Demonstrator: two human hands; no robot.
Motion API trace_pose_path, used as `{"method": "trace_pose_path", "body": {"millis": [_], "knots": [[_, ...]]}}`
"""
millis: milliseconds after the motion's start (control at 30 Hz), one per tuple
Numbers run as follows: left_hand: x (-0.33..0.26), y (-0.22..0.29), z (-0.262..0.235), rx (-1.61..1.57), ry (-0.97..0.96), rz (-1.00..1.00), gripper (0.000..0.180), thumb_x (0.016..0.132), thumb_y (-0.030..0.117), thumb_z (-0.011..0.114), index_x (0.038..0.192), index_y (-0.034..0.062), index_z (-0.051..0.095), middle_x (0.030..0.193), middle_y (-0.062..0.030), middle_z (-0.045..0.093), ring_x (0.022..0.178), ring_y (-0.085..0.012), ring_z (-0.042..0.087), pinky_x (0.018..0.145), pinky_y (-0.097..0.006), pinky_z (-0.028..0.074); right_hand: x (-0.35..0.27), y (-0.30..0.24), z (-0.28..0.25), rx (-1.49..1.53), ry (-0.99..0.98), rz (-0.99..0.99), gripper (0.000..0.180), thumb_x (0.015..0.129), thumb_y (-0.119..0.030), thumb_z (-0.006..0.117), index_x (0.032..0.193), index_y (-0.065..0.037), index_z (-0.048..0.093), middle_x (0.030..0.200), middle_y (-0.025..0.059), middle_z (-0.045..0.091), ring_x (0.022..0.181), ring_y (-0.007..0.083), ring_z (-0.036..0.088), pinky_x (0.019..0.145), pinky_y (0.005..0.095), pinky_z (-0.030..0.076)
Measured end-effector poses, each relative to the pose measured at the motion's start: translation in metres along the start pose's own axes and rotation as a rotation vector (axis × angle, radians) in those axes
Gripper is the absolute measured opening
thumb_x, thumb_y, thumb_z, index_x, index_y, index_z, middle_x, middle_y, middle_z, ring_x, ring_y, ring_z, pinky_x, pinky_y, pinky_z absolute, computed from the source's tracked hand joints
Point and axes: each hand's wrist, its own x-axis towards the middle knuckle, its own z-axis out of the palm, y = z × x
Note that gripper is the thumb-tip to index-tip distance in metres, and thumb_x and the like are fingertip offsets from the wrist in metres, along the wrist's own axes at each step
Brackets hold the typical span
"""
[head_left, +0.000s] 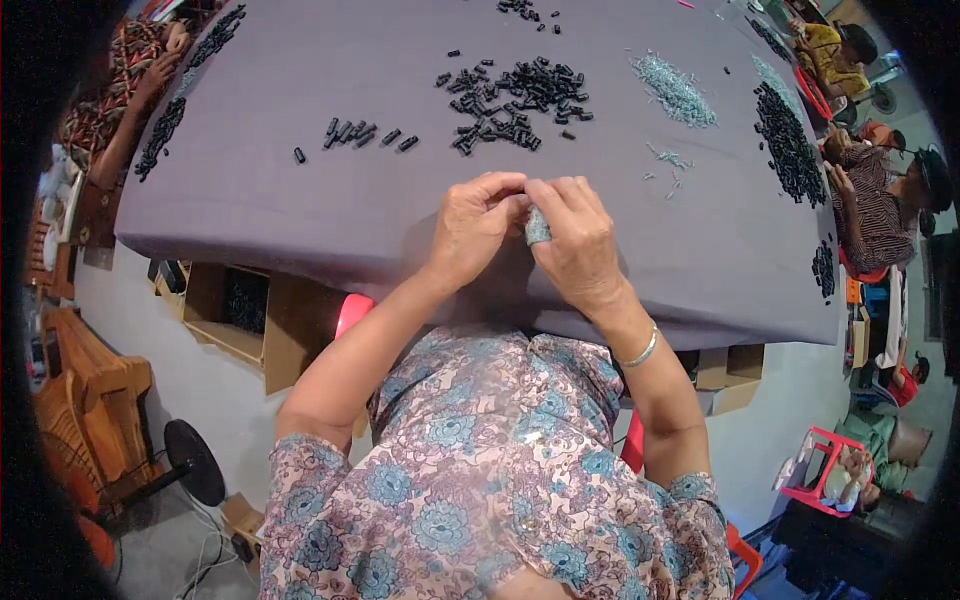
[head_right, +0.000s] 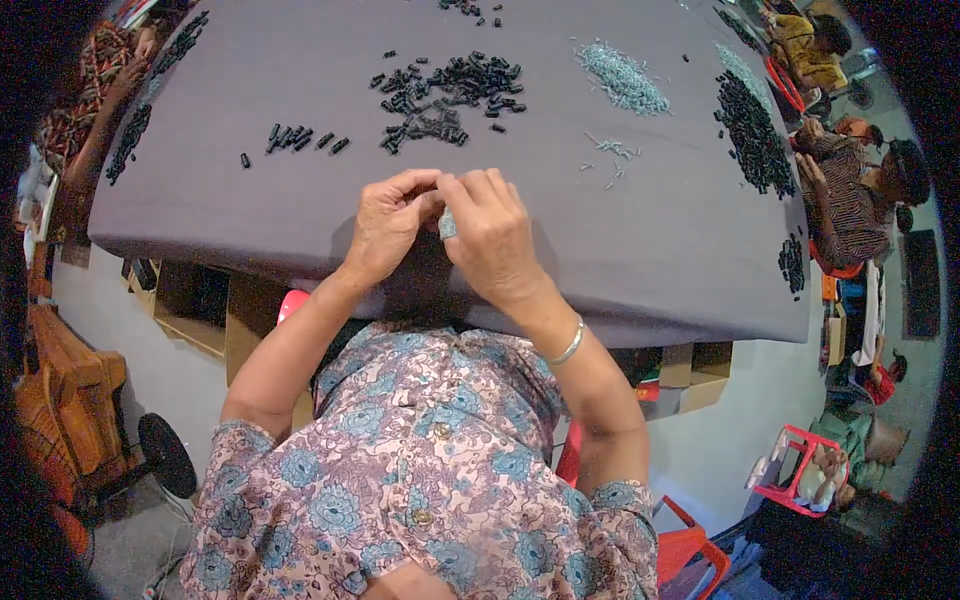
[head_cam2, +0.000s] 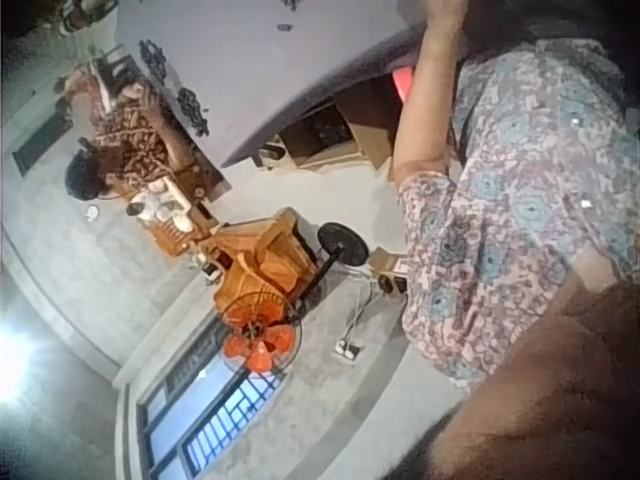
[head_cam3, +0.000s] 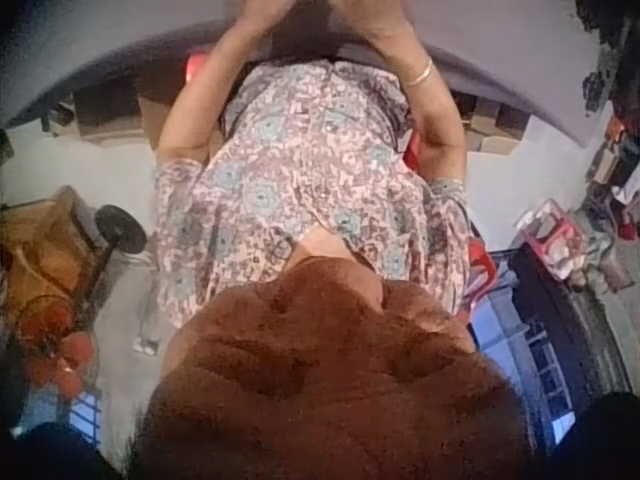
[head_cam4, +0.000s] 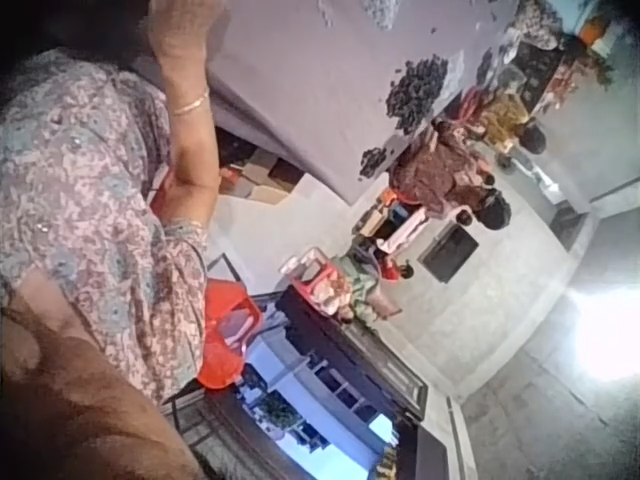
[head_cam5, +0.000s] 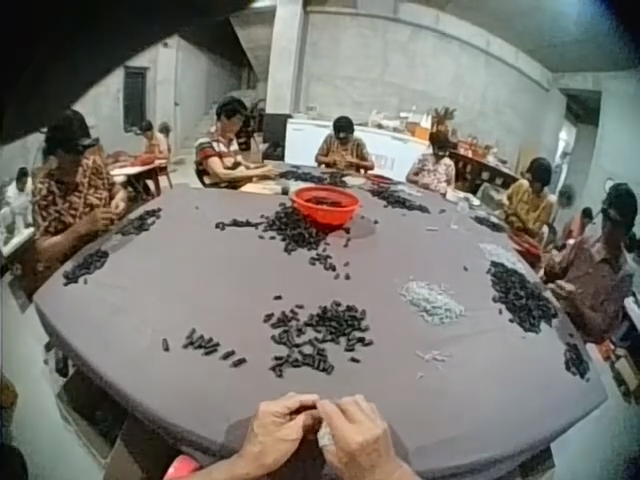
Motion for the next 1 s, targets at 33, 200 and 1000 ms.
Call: {"method": "trace_pose_path", "body": {"millis": [33, 200, 1000], "knots": [[0.0, 0.001, 0.0, 0.012, -0.008, 0.01, 0.013, 0.085, 0.005, 0.059, 0.097, 0.0011, 0.066, 0.079, -0.0023, 0.065, 0.068, -0.0073, 0.06, 0.058, -0.022, 0.05, 0.0, -0.001, 0.0, -0.026, 0.015, 0.001, 0.041, 0.055, 0.004, 0.062, 0.095, -0.004, 0.056, 0.084, 0.011, 0.053, 0.083, 0.0308, 0.052, 0.068, 0.0395, 0.043], [0.0, 0.004, -0.003, 0.081, -0.025, 0.019, 0.015, 0.086, 0.005, 0.058, 0.098, 0.0007, 0.065, 0.079, -0.0024, 0.065, 0.069, -0.0078, 0.061, 0.059, -0.022, 0.05, 0.005, 0.003, -0.004, 0.003, 0.01, 0.007, 0.035, 0.061, 0.002, 0.06, 0.095, -0.004, 0.057, 0.083, 0.0115, 0.056, 0.081, 0.0299, 0.055, 0.068, 0.0395, 0.044], [0.007, 0.003, -0.007, -0.098, -0.019, 0.019, 0.016, 0.087, 0.007, 0.06, 0.101, -0.0006, 0.063, 0.083, -0.0012, 0.06, 0.073, -0.0082, 0.059, 0.063, -0.021, 0.05, 0.04, 0.061, -0.002, 0.653, -0.215, 0.527, 0.016, 0.08, 0.0, 0.058, 0.095, -0.001, 0.065, 0.081, 0.0028, 0.062, 0.071, 0.0139, 0.058, 0.065, 0.0256, 0.05]]}}
